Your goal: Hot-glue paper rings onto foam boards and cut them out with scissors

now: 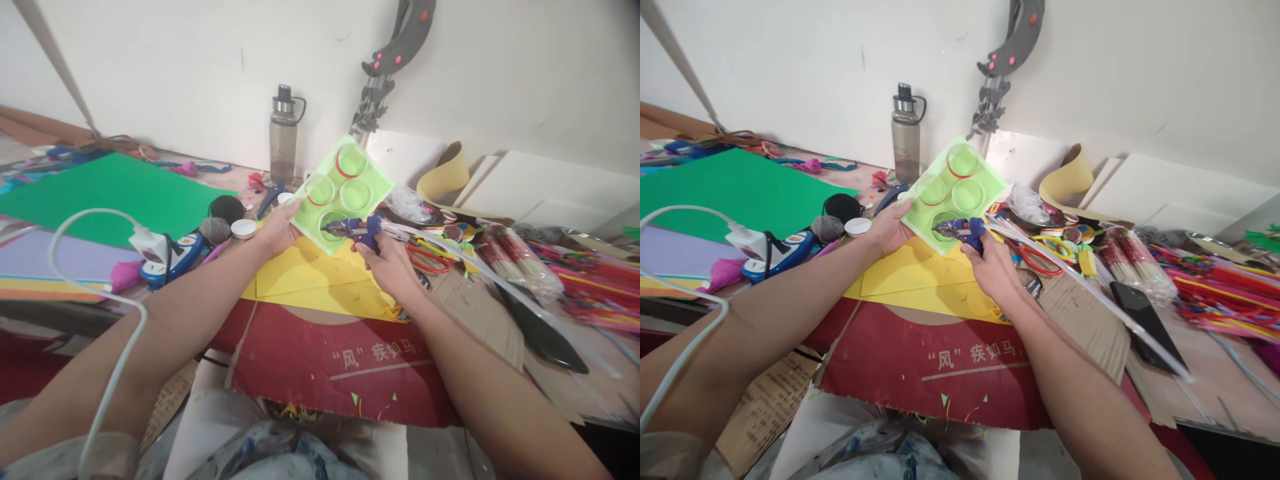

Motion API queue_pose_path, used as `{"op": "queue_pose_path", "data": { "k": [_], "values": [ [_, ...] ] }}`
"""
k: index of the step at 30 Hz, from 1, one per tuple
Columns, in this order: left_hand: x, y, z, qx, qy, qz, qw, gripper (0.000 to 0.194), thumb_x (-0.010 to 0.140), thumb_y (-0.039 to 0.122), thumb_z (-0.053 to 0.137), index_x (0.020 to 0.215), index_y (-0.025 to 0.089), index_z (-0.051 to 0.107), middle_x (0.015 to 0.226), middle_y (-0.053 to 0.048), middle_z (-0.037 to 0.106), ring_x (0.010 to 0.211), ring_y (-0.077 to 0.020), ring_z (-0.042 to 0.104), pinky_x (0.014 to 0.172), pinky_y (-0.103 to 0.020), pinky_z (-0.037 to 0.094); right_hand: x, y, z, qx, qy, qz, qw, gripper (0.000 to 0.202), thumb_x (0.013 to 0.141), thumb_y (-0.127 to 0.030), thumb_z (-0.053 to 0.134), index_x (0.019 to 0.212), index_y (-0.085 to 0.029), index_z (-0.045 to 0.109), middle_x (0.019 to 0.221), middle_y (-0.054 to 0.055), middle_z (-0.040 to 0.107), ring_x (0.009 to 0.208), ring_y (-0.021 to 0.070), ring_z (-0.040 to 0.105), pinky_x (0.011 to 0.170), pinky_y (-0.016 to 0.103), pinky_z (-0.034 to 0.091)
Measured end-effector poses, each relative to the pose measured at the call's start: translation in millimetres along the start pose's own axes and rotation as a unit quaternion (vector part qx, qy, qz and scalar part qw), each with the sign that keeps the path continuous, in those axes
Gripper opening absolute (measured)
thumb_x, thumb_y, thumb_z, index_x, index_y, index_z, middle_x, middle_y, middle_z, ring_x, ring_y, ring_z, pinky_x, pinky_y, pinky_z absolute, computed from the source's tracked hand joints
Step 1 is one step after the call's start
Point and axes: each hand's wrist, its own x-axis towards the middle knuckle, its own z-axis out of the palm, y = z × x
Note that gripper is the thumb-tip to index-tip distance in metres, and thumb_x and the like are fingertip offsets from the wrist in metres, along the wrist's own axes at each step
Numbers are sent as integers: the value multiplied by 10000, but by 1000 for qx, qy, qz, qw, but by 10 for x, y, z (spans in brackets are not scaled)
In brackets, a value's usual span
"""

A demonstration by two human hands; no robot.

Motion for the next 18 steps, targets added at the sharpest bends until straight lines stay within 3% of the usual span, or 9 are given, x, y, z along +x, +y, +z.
{"op": "queue_pose_path", "data": {
  "k": [3,10,14,18],
  "values": [
    [13,18,0,-7,6,11,1000,338,1066,192,588,1378,123,699,1238,-128,839,1211,-242,792,1180,-443,580,-5,-14,-9,-33,-14,9,999,382,922,-445,588,1130,-178,767,890,123,784,801,300,712,788,439,553],
    [17,61,9,-15,25,36,999,341,1076,226,569,1390,150,679,1320,-155,809,1359,-293,720,1224,-526,535,9,1,-14,-132,41,-2,990,387,955,-345,584,1244,-131,726,1141,235,800,1099,438,750,950,547,559],
    [-15,60,37,-15,21,33,999,360,1066,243,573,1404,161,667,1334,-144,806,1396,-314,693,1230,-565,528,34,67,-3,-144,100,-41,984,383,963,-340,573,1235,-108,713,1214,273,770,1209,455,717,1064,607,530],
    [-56,50,45,-4,-20,2,1000,350,1062,277,578,1361,138,693,1371,-158,788,1430,-345,663,1268,-618,473,36,111,6,-113,146,-86,979,436,988,-371,545,1322,-129,689,1367,261,729,1341,431,656,1163,624,475]
  ]
}}
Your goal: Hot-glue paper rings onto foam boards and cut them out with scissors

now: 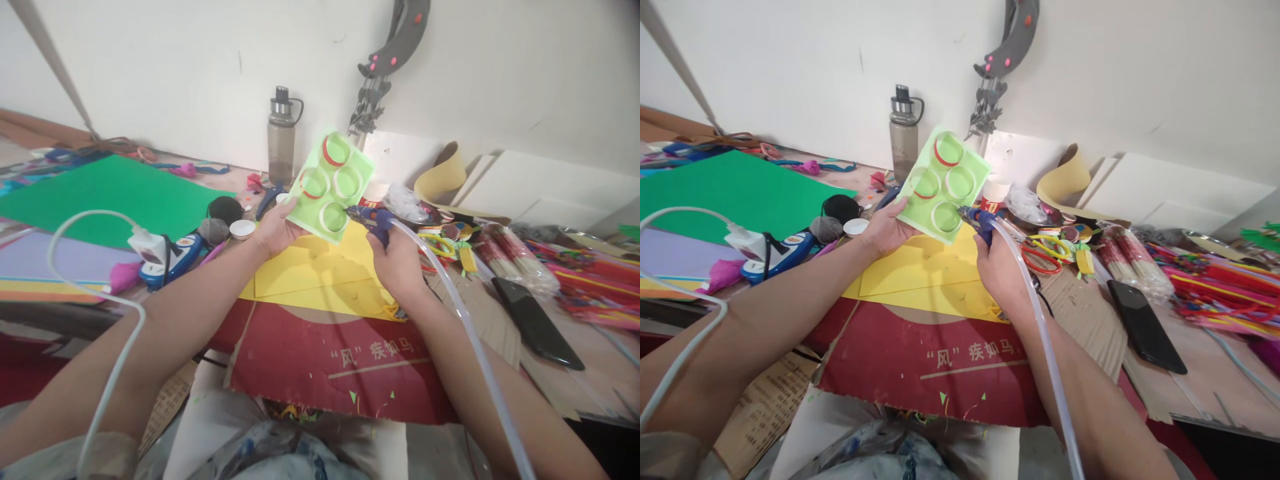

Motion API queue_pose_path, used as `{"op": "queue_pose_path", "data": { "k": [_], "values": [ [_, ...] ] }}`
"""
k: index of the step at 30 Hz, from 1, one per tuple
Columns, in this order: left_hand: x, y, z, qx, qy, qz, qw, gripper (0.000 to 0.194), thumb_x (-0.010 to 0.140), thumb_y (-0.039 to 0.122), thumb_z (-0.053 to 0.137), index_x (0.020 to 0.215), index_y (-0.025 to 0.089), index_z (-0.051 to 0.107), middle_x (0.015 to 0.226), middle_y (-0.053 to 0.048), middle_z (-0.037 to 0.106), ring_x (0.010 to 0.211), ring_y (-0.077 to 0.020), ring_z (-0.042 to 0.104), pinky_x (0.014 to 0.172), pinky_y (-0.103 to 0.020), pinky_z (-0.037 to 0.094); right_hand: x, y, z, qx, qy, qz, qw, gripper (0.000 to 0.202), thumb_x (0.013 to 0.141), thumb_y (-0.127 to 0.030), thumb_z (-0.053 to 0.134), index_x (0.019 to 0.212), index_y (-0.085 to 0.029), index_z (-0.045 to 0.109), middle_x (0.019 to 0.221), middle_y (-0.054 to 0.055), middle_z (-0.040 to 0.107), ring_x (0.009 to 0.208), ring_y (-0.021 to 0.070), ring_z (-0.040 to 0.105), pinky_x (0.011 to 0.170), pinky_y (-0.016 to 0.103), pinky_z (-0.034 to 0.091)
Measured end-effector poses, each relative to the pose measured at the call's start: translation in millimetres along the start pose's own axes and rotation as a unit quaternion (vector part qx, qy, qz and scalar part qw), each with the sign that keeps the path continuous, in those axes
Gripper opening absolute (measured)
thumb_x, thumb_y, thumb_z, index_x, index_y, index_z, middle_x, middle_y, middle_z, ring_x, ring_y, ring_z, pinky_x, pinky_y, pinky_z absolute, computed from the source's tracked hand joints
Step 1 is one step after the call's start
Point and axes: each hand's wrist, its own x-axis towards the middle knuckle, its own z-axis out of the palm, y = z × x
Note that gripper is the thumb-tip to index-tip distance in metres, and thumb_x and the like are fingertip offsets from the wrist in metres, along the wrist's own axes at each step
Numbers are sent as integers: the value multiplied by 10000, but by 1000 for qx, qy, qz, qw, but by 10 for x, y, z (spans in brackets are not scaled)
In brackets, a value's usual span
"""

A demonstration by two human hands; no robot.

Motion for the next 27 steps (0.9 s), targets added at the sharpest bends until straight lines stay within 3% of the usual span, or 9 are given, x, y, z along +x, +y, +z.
{"op": "queue_pose_path", "data": {
  "k": [4,8,11,14,21,24,27],
  "values": [
    [-43,4,8,9,-36,-41,998,407,1019,211,588,1413,159,676,1366,-143,792,1394,-362,687,1278,-693,421,-9,6,13,38,18,21,999,424,974,-421,566,1268,-144,697,1252,250,768,1228,430,702,1090,630,519],
    [-94,22,41,15,-55,-52,997,658,928,72,561,1565,237,583,1346,-108,804,1338,-345,726,1277,-706,422,-14,-3,14,96,-3,50,994,399,955,-459,600,1222,-178,696,1124,204,793,1074,395,735,999,606,562],
    [-120,38,63,20,-81,-72,994,696,903,57,558,1585,199,575,1335,-136,806,1326,-363,732,1277,-691,434,-20,-26,4,127,-21,67,989,374,953,-459,602,1209,-202,692,1059,163,795,982,354,736,923,557,588],
    [-136,50,70,23,-98,-95,990,589,949,121,578,1536,140,622,1325,-171,804,1345,-379,719,1288,-675,424,-25,-58,-11,141,-27,60,988,364,957,-459,588,1203,-211,692,1067,151,791,965,333,729,905,532,587],
    [-240,77,134,18,-128,-93,987,472,1017,373,603,1435,172,690,1395,-164,775,1456,-398,633,1281,-656,434,-16,-62,-24,117,-22,48,992,389,937,-487,583,1159,-193,706,1094,184,781,1050,369,724,960,565,569],
    [-246,117,186,27,-108,-105,988,542,1059,538,517,1422,179,698,1347,-156,796,1461,-405,627,1246,-635,480,-16,-41,-9,101,-16,29,994,399,936,-504,578,1135,-188,719,1094,195,782,1086,385,723,999,587,556],
    [-194,166,229,18,-74,-108,991,734,1078,729,339,1410,185,702,1315,-136,809,1481,-392,609,1228,-570,510,-28,-40,10,98,-17,4,995,403,946,-509,579,1144,-193,732,1110,195,791,1102,395,722,1036,615,539]
  ]
}}
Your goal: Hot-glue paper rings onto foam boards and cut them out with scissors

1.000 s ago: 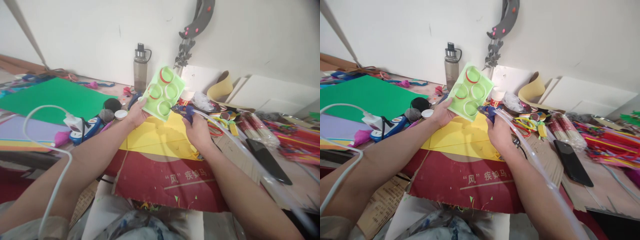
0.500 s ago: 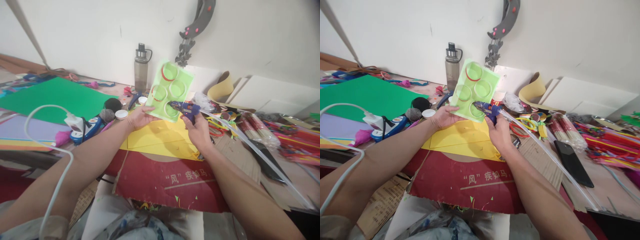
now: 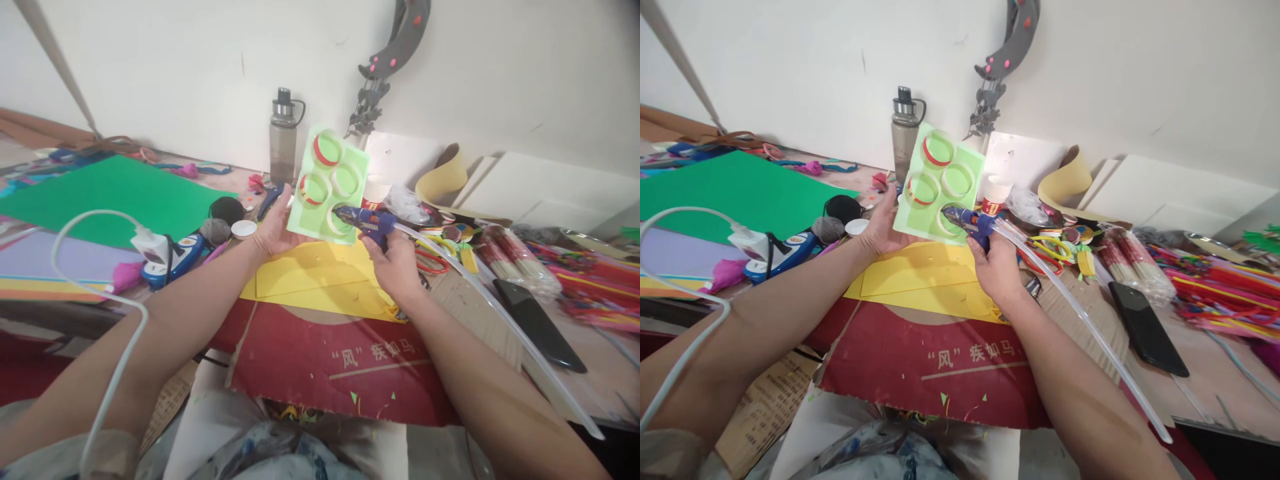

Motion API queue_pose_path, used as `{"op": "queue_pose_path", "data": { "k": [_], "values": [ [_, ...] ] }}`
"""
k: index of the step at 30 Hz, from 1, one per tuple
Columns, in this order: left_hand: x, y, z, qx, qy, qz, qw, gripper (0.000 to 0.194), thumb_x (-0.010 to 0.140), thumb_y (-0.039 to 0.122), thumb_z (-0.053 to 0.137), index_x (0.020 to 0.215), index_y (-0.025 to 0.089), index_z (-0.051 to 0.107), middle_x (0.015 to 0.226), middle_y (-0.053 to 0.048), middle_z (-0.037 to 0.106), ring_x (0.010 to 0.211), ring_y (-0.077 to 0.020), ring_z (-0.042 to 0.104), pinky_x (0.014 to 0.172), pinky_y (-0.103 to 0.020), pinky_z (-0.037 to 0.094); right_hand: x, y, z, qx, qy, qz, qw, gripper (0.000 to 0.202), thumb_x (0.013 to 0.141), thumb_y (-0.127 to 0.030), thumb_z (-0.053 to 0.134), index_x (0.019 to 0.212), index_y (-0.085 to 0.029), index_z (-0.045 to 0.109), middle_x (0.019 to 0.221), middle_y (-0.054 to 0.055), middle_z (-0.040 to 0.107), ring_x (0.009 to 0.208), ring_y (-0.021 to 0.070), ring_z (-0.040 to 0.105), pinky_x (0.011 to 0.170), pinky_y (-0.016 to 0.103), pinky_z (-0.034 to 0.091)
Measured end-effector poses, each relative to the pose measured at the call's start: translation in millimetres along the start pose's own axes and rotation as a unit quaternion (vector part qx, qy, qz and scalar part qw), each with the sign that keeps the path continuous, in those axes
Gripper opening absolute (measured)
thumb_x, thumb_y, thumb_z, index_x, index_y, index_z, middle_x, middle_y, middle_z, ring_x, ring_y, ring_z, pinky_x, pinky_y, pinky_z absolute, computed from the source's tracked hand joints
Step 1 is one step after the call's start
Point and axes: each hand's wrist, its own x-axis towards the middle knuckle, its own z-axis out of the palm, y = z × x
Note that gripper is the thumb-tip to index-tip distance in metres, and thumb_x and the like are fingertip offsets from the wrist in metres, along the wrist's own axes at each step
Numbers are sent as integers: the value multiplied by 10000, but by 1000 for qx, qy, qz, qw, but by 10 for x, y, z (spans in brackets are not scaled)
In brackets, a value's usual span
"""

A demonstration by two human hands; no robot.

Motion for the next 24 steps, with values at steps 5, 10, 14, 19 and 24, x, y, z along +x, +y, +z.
{"op": "queue_pose_path", "data": {
  "k": [5,10,14,19,24],
  "values": [
    [78,48,18,-14,47,17,999,840,1074,780,234,1388,162,707,1307,-146,811,1490,-356,603,1256,-497,490,-21,-11,16,-5,-25,-31,999,406,958,-490,607,1214,-204,739,1210,190,792,1175,403,710,1060,616,539],
    [92,26,-27,-16,55,24,998,623,1122,628,349,1422,197,685,1253,-113,829,1417,-340,671,1229,-514,520,-9,5,0,-21,-21,-39,999,396,960,-460,601,1210,-189,744,1161,196,793,1181,412,707,1067,629,535],
    [99,12,-75,-18,58,23,998,555,1118,557,410,1419,187,693,1234,-119,836,1361,-344,710,1216,-520,535,-11,18,-5,-34,-20,-35,999,389,971,-484,599,1196,-202,745,1117,187,798,1155,411,712,1055,624,541],
    [102,27,-106,-27,56,21,998,549,1079,504,435,1386,151,723,1177,-134,849,1334,-381,721,1198,-575,540,-23,9,-3,-49,-9,-31,998,439,979,-506,570,1215,-175,736,1193,224,794,1153,427,723,1045,634,545],
    [61,71,-52,-36,43,-6,998,771,1076,720,307,1364,143,729,1157,-154,848,1358,-401,700,1209,-566,524,-25,-22,-7,-59,-17,-51,997,438,990,-503,539,1213,-178,729,1209,235,783,1188,447,706,1076,651,524]
  ]
}}
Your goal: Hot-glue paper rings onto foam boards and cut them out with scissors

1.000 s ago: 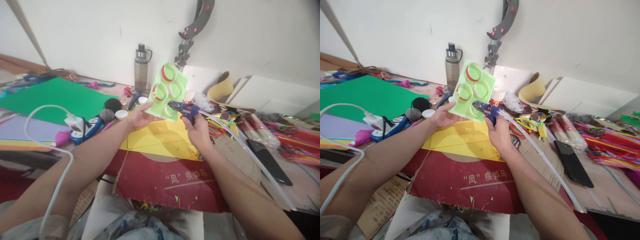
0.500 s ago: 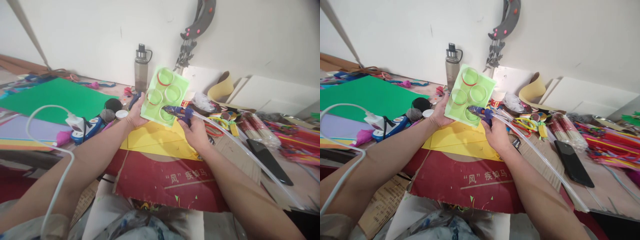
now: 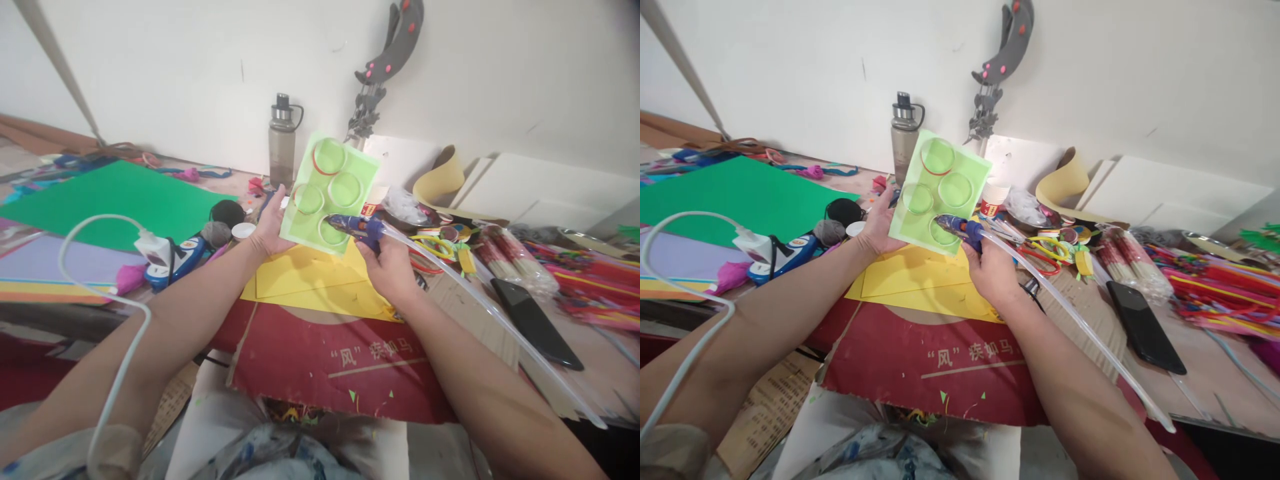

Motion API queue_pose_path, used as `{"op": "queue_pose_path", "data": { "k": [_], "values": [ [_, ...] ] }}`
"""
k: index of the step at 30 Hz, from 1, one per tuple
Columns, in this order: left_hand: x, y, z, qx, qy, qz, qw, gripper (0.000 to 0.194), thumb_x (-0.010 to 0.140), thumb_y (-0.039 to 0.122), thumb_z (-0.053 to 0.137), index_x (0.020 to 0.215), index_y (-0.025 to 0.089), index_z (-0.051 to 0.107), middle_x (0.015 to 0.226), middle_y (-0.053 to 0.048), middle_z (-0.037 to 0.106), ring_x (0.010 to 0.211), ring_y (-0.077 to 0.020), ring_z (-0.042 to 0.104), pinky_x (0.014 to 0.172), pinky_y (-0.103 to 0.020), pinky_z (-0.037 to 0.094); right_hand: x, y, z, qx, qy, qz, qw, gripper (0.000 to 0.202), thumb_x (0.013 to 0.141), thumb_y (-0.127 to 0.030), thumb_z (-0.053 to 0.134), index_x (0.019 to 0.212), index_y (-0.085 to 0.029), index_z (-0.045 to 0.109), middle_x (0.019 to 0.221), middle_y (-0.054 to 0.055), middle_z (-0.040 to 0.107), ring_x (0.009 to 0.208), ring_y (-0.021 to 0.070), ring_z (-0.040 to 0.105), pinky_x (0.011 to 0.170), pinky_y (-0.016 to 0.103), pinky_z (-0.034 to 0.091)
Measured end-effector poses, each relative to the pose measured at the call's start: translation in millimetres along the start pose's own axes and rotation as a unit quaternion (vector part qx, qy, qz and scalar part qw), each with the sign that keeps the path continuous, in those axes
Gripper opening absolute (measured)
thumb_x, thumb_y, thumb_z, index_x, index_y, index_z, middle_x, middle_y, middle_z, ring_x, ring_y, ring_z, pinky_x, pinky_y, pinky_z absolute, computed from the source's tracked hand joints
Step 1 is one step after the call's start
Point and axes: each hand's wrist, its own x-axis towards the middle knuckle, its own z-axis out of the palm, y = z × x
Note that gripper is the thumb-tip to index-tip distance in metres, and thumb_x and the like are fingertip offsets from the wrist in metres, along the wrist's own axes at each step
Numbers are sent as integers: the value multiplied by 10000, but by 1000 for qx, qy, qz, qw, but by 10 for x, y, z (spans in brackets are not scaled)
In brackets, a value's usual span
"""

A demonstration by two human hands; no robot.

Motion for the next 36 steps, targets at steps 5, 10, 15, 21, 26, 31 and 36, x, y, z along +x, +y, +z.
{"op": "queue_pose_path", "data": {
  "k": [5,10,15,21,26,31,36],
  "values": [
    [-11,-19,52,15,-12,12,1000,699,1105,692,318,1401,189,703,1184,-114,846,1397,-357,682,1218,-532,522,-2,-7,12,-4,-5,-9,1000,444,1004,-505,521,1242,-187,718,1178,218,782,1167,438,706,1073,648,526],
    [35,-43,-1,8,7,9,1000,582,1129,581,373,1418,197,701,1174,-89,852,1382,-330,697,1218,-489,530,0,9,21,0,4,-9,1000,424,1006,-490,533,1220,-182,731,1192,217,782,1174,422,710,1054,619,545],
    [63,-38,-86,1,-3,5,1000,541,1096,530,452,1401,175,724,1201,-120,847,1330,-360,729,1206,-553,542,12,23,3,6,11,3,1000,384,966,-469,574,1173,-193,744,1167,210,798,1149,424,723,1049,635,546],
    [31,-49,-30,11,-5,1,1000,682,1077,702,411,1362,177,741,1168,-111,850,1376,-360,698,1212,-494,531,13,6,9,33,-2,17,999,378,955,-477,587,1152,-194,742,1178,211,798,1180,425,719,1063,650,537],
    [29,-63,23,13,-10,-15,1000,705,1107,703,340,1346,172,738,1125,-97,853,1373,-317,700,1215,-419,514,10,15,25,41,-7,7,999,380,953,-449,603,1197,-190,737,1241,214,785,1216,429,712,1082,651,523],
    [68,-64,-26,-10,-22,-19,1000,659,1119,641,363,1381,156,724,1167,-128,847,1273,-314,756,1205,-477,526,25,65,-1,42,10,7,999,383,953,-459,611,1176,-173,735,1136,211,794,1136,425,725,1050,645,539],
    [26,-6,-30,-38,-26,-14,999,596,1111,539,368,1389,160,735,1154,-125,849,1242,-333,771,1178,-503,541,33,100,-14,36,25,14,999,363,963,-480,608,1143,-192,736,1091,188,799,1036,394,736,968,607,580]
  ]
}}
